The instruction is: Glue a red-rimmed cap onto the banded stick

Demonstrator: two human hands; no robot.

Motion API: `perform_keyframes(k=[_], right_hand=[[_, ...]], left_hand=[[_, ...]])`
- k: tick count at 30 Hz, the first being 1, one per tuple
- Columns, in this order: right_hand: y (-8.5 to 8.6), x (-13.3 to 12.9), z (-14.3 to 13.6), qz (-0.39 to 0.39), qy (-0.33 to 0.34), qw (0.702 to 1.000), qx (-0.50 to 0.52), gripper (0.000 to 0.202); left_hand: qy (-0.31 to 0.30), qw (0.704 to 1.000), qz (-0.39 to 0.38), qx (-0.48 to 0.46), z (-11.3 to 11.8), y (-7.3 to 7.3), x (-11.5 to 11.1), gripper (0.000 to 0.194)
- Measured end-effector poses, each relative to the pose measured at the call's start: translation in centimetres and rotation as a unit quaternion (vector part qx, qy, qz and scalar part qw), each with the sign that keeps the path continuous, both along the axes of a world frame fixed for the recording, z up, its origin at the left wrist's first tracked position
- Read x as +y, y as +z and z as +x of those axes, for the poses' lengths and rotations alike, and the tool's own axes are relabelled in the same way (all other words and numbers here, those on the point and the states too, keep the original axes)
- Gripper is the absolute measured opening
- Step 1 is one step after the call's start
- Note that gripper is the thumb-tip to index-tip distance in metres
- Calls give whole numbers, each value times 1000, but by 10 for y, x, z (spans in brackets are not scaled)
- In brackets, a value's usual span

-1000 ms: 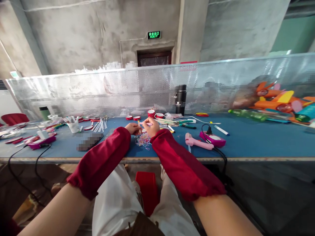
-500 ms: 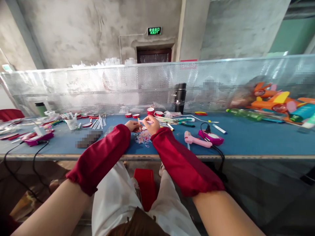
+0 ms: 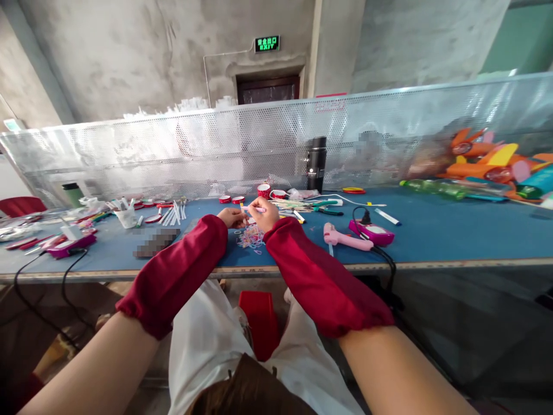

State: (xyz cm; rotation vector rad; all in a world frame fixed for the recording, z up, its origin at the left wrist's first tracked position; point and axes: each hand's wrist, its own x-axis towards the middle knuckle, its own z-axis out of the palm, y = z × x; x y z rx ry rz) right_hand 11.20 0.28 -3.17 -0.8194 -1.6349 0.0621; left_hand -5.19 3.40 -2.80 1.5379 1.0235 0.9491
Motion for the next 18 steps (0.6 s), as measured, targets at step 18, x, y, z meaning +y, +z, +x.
perform_keyframes(k=[18], right_hand=[[-4,6,4,12,-20,1000,-6,15]], left_hand=[[7,1000,11,-6,0,0,2,16]])
